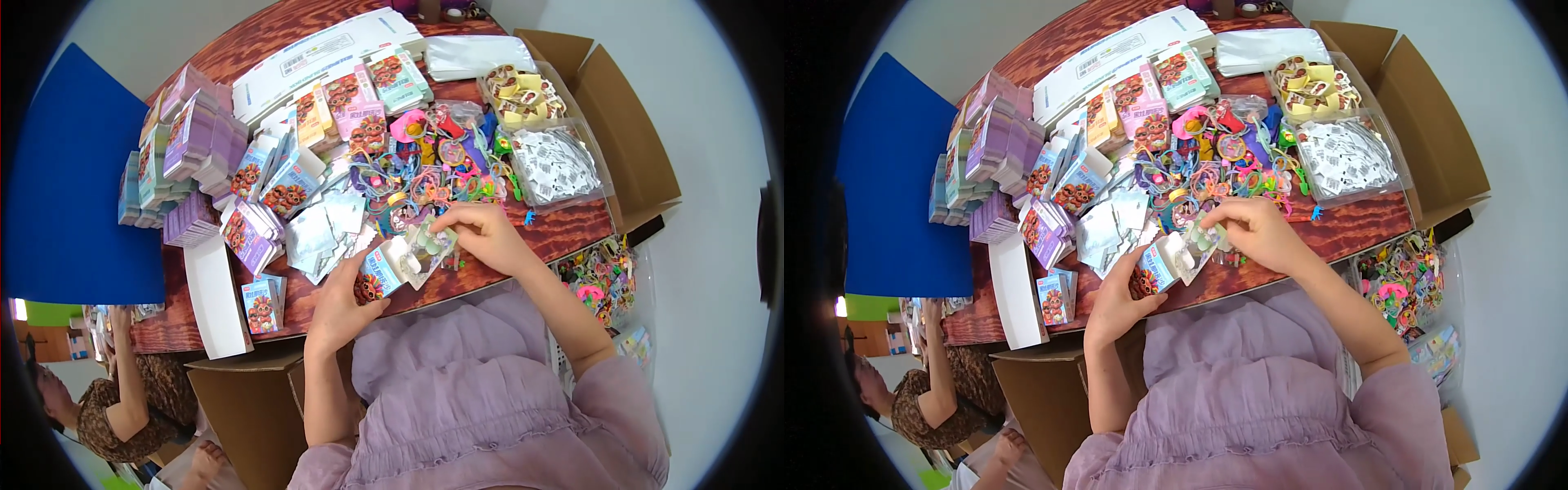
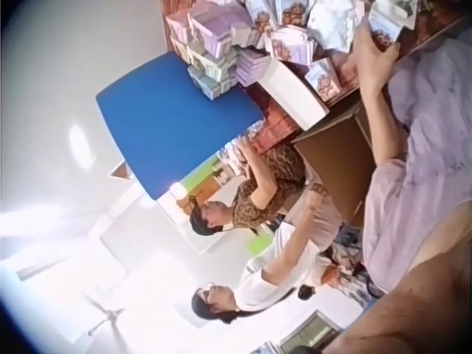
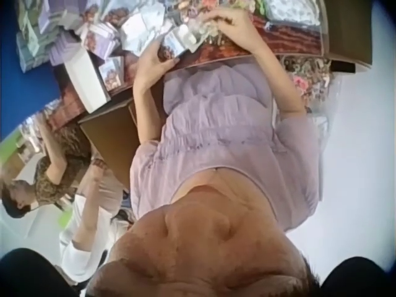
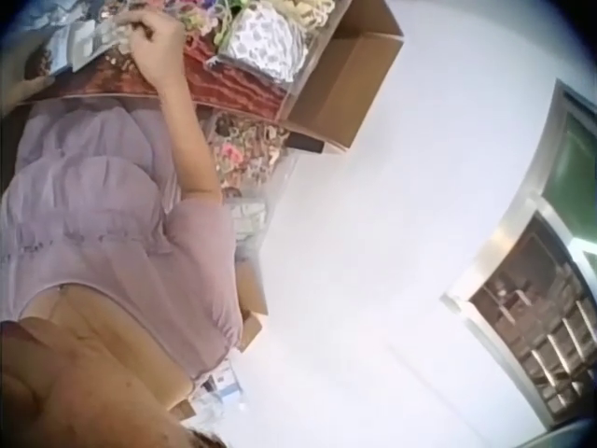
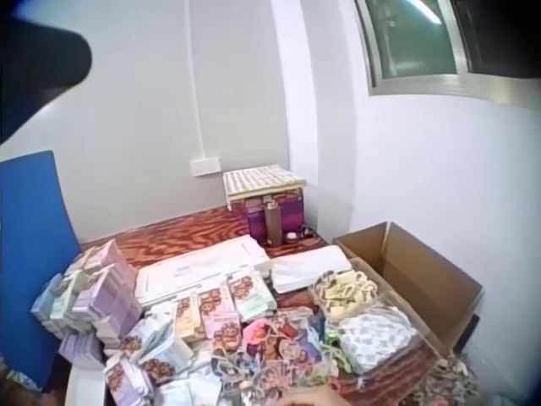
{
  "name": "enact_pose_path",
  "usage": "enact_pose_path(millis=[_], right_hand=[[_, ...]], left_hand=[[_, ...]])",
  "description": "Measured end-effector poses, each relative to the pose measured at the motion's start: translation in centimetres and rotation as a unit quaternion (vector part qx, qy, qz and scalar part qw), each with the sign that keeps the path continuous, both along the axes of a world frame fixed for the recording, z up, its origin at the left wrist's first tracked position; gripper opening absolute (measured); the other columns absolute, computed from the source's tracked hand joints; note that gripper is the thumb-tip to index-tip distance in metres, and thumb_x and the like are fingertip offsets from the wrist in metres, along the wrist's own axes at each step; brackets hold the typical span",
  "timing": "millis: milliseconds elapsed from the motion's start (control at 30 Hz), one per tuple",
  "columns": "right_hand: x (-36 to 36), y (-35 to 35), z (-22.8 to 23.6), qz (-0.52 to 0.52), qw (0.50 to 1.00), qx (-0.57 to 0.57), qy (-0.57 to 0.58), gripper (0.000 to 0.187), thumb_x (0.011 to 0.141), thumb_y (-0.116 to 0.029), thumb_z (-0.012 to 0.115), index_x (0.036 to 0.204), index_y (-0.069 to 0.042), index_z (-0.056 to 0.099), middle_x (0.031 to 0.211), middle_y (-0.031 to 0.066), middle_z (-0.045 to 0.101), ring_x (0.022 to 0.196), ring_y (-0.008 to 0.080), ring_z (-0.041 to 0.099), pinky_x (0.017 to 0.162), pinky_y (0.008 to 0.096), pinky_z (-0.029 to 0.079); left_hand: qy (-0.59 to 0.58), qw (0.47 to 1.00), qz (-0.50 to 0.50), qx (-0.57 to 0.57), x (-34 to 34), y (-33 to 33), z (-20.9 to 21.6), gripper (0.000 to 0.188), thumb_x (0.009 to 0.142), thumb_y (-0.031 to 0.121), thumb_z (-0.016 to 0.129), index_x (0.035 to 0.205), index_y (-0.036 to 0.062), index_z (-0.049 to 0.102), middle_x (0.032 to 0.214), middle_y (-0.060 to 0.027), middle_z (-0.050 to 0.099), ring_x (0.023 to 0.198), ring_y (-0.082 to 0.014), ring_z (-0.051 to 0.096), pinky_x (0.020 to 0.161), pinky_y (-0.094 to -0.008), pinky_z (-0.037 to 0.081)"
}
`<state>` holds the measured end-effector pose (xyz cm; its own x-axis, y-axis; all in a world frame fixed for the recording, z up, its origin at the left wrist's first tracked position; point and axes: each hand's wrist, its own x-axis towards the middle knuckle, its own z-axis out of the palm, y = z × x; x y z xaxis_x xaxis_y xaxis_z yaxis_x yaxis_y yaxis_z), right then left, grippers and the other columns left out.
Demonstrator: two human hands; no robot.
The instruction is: Sorting and packing small toy components and retail boxes at a factory workbench.
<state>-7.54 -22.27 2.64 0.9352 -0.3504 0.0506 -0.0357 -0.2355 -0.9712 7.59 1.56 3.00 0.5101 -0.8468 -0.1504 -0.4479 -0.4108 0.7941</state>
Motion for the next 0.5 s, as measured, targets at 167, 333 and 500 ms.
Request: enact_pose_path(millis=[167,333,500], right_hand=[[-1.8,-0.9,0.5,-0.005,0.972,0.234,0.032,0.028,0.09,0.004,0.052,0.112,0.001,0.069,0.092,0.0026,0.063,0.066,0.0067,0.06,0.054,0.0206,0.047],[-1.6,3.1,-2.2,-0.119,0.992,0.039,-0.015,0.023,0.092,0.003,0.059,0.113,-0.003,0.067,0.089,-0.0003,0.057,0.064,0.0039,0.056,0.052,0.0182,0.042],[-2.1,3.6,-1.5,-0.14,0.978,0.151,-0.018,0.027,0.09,0.005,0.06,0.115,-0.004,0.065,0.083,0.0001,0.056,0.064,0.0041,0.052,0.056,0.0219,0.041]], left_hand=[[-0.026,0.999,-0.025,0.01,-0.8,-1.1,0.7,0.073,0.069,0.012,0.079,0.134,0.0003,0.05,0.114,-0.018,0.06,0.109,-0.0349,0.057,0.095,-0.0418,0.046],[-0.068,0.997,0.025,-0.005,-2.6,-2.9,0.7,0.073,0.068,0.009,0.079,0.134,0.0012,0.05,0.112,-0.0172,0.059,0.106,-0.0341,0.058,0.092,-0.0409,0.047],[-0.157,0.987,0.015,0.009,-3.2,-2.5,1.0,0.075,0.069,0.006,0.077,0.138,0.0057,0.047,0.124,-0.017,0.054,0.115,-0.0361,0.054,0.093,-0.0435,0.047]])
